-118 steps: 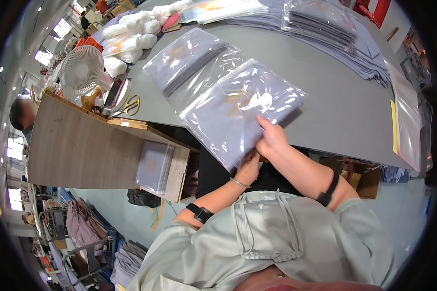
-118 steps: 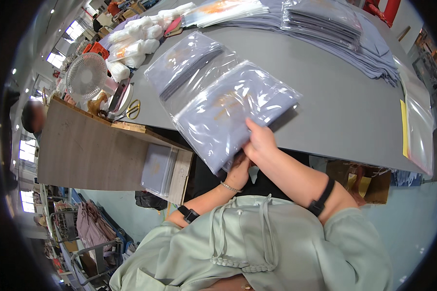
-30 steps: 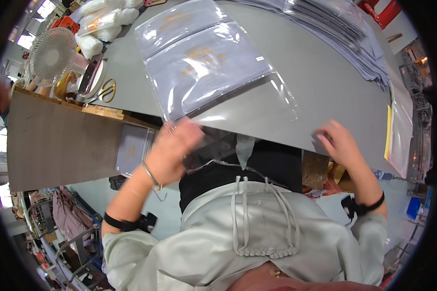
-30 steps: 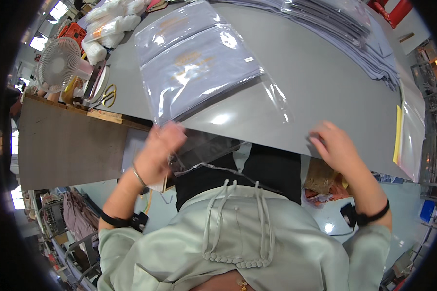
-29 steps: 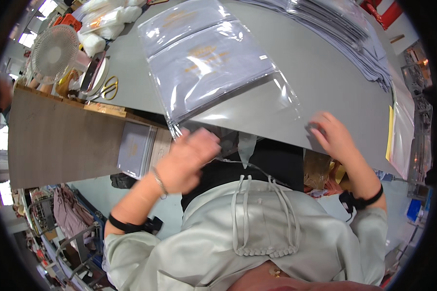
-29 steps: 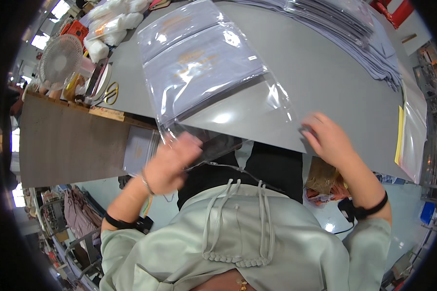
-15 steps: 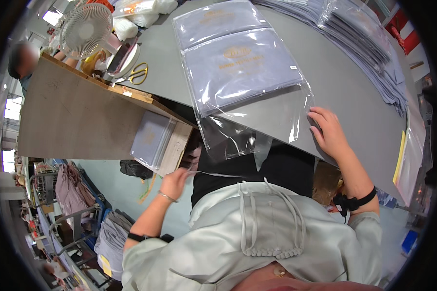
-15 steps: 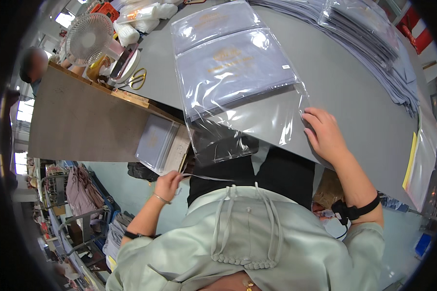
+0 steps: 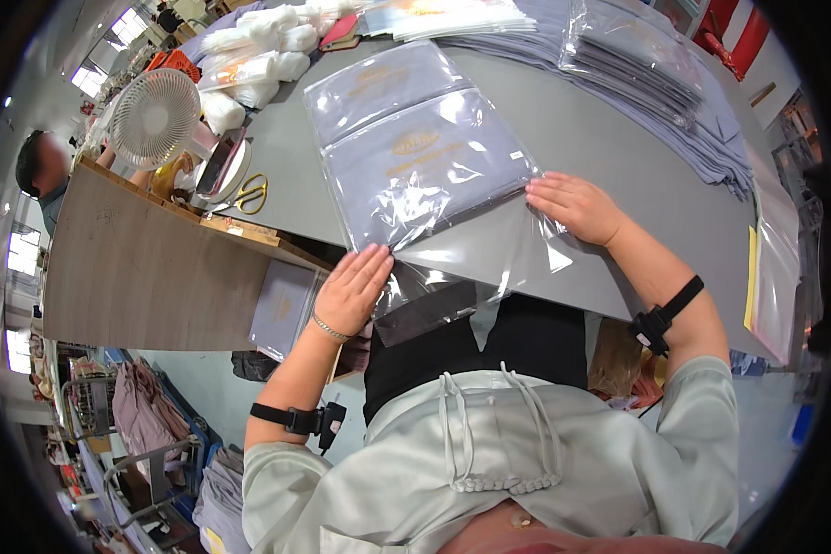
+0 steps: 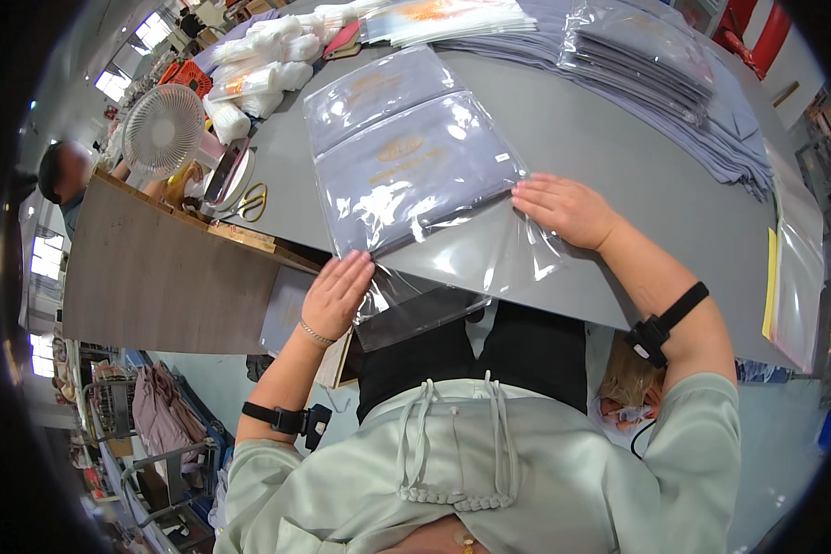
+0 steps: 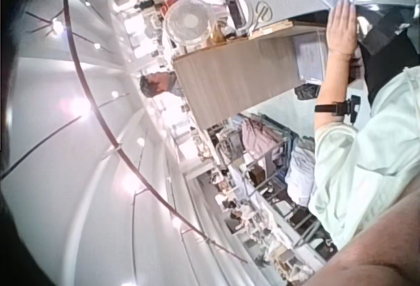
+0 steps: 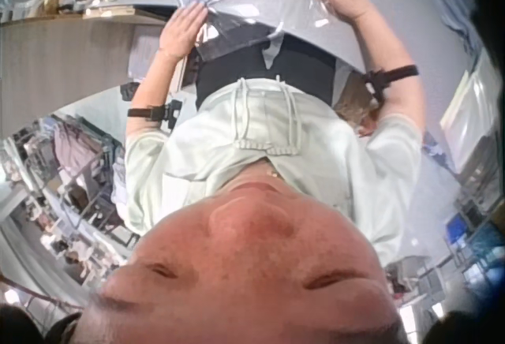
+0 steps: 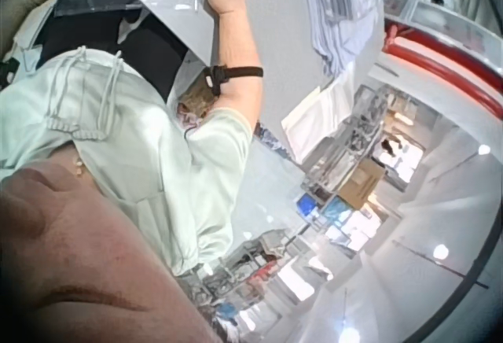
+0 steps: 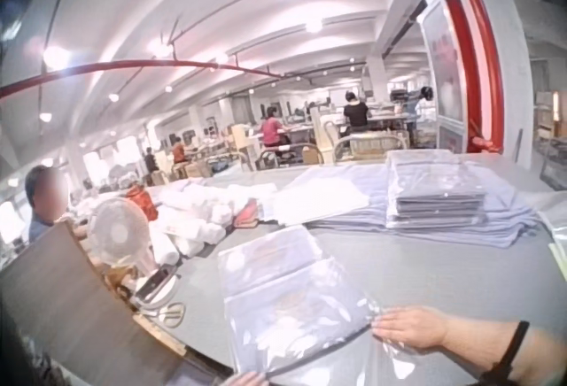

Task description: The person places folded gray garments into clear plastic bags, seals them, and stacks them on a table. The process is repeated continuously with multiple items.

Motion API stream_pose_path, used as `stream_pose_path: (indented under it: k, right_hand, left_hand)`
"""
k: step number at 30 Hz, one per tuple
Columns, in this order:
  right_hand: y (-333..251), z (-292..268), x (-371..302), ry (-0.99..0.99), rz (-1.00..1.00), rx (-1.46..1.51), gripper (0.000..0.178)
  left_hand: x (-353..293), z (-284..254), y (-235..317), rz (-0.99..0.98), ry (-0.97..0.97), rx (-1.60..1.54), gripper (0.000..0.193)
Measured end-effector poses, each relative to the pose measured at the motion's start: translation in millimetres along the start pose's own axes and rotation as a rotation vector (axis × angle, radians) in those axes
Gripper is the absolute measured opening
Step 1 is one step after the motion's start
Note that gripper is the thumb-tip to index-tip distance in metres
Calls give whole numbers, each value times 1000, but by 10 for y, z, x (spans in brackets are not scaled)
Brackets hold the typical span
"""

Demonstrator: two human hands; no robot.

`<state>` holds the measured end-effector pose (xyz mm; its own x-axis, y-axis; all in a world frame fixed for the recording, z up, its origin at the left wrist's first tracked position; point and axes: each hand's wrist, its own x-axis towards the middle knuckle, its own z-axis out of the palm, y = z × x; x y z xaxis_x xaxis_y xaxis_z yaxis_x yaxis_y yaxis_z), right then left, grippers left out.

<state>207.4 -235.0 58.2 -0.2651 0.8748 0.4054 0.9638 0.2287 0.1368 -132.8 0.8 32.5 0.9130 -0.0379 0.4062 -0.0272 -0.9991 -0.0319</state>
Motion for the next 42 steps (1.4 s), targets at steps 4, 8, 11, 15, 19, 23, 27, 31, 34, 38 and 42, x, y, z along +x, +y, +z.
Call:
stream_pose_path:
  k: [4, 8, 11, 15, 19, 23, 27, 31, 34, 38, 42]
  right_hand:
    - [35, 121, -18, 21, 204, 201, 19]
    - [30, 108, 27, 47, 518, 602, 19]
    - [-74, 103, 168, 164, 797, 849, 26]
    - [-213, 150, 380, 132, 1127, 719, 34]
    - [-228, 297, 519, -44, 1186, 318, 32]
    - [-201, 444, 569, -180, 1212, 173, 29]
    - [-214, 408, 639, -269, 1310, 167, 31]
    - [-305, 226, 752, -350, 1281, 54, 38]
    - [-362, 213, 891, 39, 942, -113, 49]
    - [-355, 408, 970, -60, 765, 107, 62]
    - [-315, 595, 862, -92, 894, 248, 66]
  left_hand:
    - [-7, 45, -71, -110, 3, -320, 28]
    - [-67, 1, -104, -564, 132, -953, 32]
    - [-15, -9, -91, -606, 380, -743, 32]
    - [147, 120, -146, -1078, 430, -773, 37]
    - [297, 264, -381, -1182, 256, -378, 38]
    - [363, 269, -485, -1137, 72, -180, 41]
    - [446, 123, -461, -1165, -69, 16, 26]
    - [648, 42, -468, -565, 265, -7, 41]
    - [782, 163, -413, -573, -34, -96, 58]
    - [773, 334, -422, -637, -162, -107, 64]
    - [713, 409, -449, -618, -100, -280, 63]
